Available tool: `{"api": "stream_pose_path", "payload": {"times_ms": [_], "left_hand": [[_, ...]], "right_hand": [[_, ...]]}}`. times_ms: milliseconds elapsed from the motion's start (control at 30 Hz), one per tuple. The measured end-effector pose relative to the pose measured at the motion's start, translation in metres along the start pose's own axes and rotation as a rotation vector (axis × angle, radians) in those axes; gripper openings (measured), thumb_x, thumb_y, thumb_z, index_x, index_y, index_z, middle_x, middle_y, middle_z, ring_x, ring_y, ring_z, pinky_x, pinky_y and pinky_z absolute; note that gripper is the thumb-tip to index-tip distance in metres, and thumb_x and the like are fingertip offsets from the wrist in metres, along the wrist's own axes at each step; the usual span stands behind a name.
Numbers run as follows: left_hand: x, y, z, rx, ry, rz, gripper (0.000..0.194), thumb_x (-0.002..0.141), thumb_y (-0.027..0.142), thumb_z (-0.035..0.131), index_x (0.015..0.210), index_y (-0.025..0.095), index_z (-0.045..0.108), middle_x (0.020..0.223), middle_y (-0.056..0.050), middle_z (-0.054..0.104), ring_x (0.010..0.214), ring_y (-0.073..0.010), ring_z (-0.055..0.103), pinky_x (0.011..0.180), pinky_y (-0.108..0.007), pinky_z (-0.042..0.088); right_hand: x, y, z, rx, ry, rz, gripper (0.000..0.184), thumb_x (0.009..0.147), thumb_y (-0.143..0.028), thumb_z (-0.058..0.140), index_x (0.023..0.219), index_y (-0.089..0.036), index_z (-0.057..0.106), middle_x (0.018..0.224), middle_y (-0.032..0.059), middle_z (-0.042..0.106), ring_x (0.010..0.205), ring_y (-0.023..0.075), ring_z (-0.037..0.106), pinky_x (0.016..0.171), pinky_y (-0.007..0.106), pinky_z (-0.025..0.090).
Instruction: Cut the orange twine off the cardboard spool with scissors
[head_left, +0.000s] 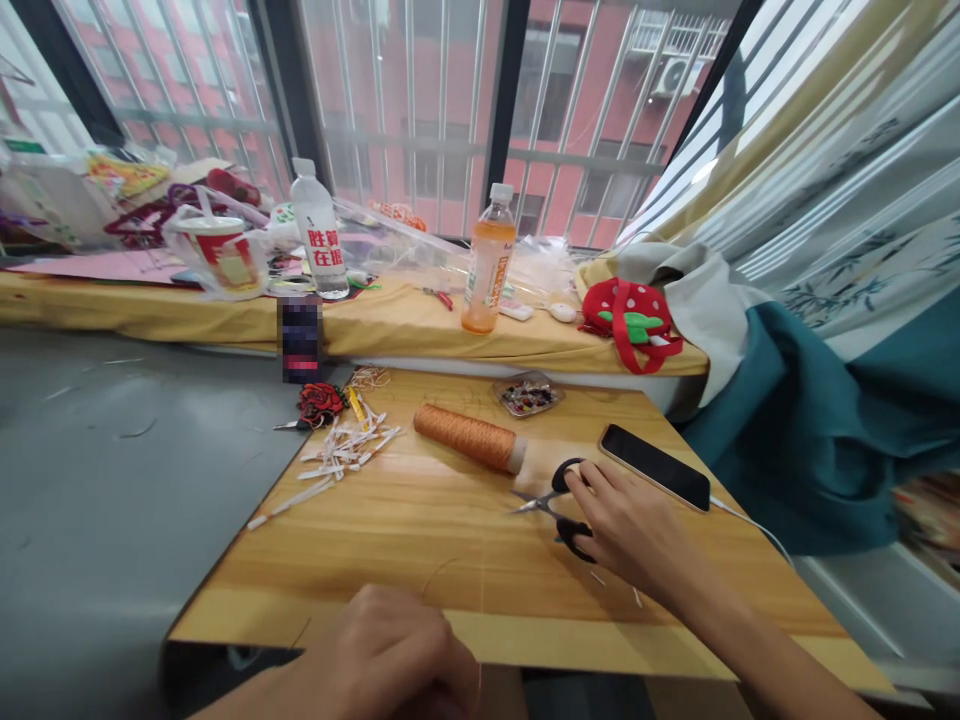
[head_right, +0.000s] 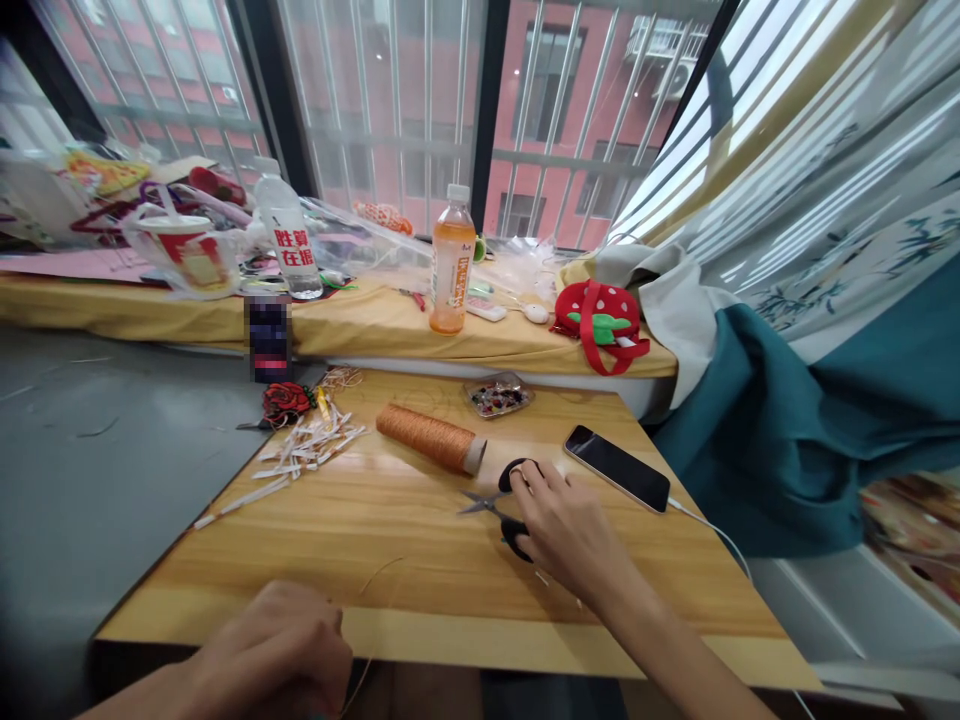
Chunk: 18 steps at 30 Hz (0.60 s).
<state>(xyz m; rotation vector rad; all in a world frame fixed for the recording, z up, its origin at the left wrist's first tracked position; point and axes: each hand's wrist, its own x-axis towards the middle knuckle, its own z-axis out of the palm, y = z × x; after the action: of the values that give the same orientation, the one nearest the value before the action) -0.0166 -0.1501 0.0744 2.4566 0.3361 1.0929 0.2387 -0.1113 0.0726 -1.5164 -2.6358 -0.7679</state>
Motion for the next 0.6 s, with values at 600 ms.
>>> {"api": "stream_pose_path", "payload": {"times_ms": [600], "left_hand": [[-0.013,-0.006,0.023,0.023,0.119,0.133,0.032,0.09,0.025,0.021,0.069,0.017,0.043,0.04,0.006,0.04,0.032,-0.0049,0.031,0.037,-0.017,0.025]], "right_hand": [[0.064,-0.012,0.027,-0.184,0.036,-0.064,0.014,0.071,-0.004,0.046,0.081,-0.011,0.053,0.078,0.0088,0.052,0.073,0.0213,0.044,0.049,0.029,0.029]]}}
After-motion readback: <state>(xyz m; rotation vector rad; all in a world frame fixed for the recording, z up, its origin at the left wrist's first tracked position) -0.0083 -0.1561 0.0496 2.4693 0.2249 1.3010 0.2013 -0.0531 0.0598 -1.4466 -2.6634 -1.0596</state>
